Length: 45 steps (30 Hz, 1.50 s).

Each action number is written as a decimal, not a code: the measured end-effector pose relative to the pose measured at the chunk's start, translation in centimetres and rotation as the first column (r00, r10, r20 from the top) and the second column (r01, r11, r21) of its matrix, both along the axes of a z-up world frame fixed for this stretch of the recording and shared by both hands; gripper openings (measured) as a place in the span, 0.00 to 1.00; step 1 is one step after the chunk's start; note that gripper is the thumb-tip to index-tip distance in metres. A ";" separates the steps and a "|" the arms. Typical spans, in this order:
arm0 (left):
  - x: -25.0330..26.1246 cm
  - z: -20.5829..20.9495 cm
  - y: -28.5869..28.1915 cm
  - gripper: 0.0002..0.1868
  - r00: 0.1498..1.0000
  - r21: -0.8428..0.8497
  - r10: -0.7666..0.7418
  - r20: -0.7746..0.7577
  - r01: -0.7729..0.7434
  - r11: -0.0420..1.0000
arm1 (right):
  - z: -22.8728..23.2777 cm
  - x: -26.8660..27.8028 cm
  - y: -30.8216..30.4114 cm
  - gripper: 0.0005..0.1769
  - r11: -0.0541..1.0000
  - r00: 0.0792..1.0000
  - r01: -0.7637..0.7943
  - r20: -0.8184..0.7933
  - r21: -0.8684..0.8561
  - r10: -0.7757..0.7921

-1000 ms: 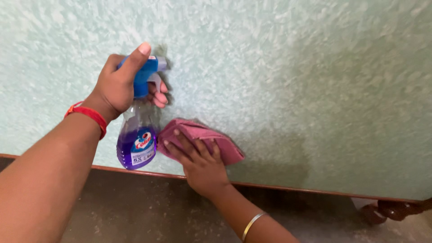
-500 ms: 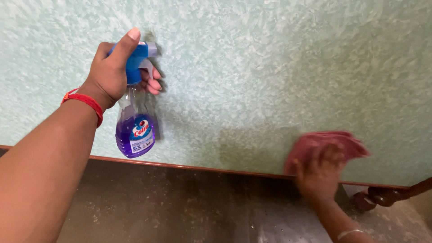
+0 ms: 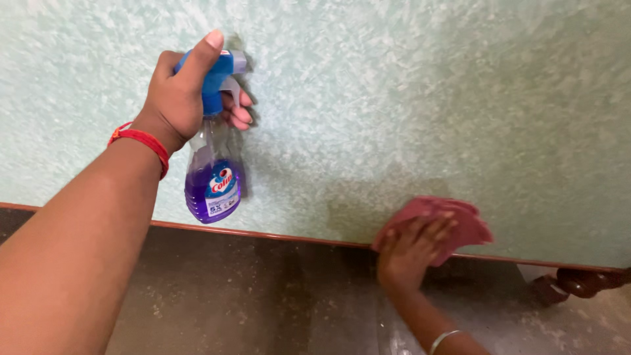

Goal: The person wipes a light green wall with a pink cloth, then sprays a cleaning solution from a blue bottle and continues wiping the surface. The person uses both hands to wipe the wall and holds the spray bottle in the left hand while wiping with the right.

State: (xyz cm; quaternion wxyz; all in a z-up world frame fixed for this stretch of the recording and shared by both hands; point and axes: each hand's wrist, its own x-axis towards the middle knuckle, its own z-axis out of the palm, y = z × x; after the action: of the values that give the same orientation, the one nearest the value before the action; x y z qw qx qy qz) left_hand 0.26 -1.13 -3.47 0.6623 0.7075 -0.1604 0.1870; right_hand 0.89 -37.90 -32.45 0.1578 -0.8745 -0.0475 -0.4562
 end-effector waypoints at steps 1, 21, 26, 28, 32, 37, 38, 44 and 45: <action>0.0 0.1 0.0 0.39 1.000 0.001 0.000 -0.006 0.000 1.000 | -0.4 -0.3 1.4 0.43 0.999 0.999 -0.032 -0.012 -0.024 0.031; 0.1 0.2 0.3 0.38 0.999 0.046 0.002 -0.035 0.000 0.999 | -2.5 0.2 5.3 0.35 0.560 0.738 -0.653 -0.592 -0.510 0.323; 0.0 0.3 0.2 0.40 1.000 0.068 0.002 -0.011 -0.002 0.998 | -2.9 -0.8 -9.2 0.39 0.597 0.809 -0.486 -0.587 -0.639 0.030; -0.1 0.1 0.1 0.40 1.000 0.070 0.013 -0.012 -0.012 0.997 | -2.4 -1.5 -14.1 0.41 0.652 0.780 -0.371 -0.603 -0.661 -0.168; -0.3 0.1 0.0 0.41 0.999 0.104 0.046 -0.013 -0.044 0.994 | -1.8 -3.4 -20.3 0.44 0.745 0.797 -0.080 -0.491 -0.662 -0.351; -0.4 0.1 -0.1 0.42 0.999 0.096 0.044 -0.012 -0.043 0.995 | -2.9 -3.5 -18.0 0.45 0.918 0.950 -0.166 -0.307 -0.359 0.052; -0.4 0.0 -0.2 0.42 0.999 0.091 0.044 -0.009 -0.043 0.995 | -3.3 -3.4 -16.2 0.45 0.936 0.958 -0.201 -0.256 -0.289 0.126; -0.4 0.1 0.0 0.41 0.999 0.078 0.034 -0.021 -0.032 0.996 | -2.0 -2.9 -2.1 0.37 0.844 0.811 -0.454 -0.524 -0.286 0.259; -0.4 0.1 0.0 0.41 0.999 0.084 0.032 -0.018 -0.031 0.996 | -1.3 -2.6 0.8 0.28 0.749 0.687 -0.543 -0.714 -0.380 0.135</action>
State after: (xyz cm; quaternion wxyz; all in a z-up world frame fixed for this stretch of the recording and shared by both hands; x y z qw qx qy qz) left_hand -0.10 -1.13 -3.34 0.6307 0.7388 -0.1504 0.1838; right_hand -1.73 -37.14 -33.78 -0.0162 -0.9548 -0.2924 -0.0508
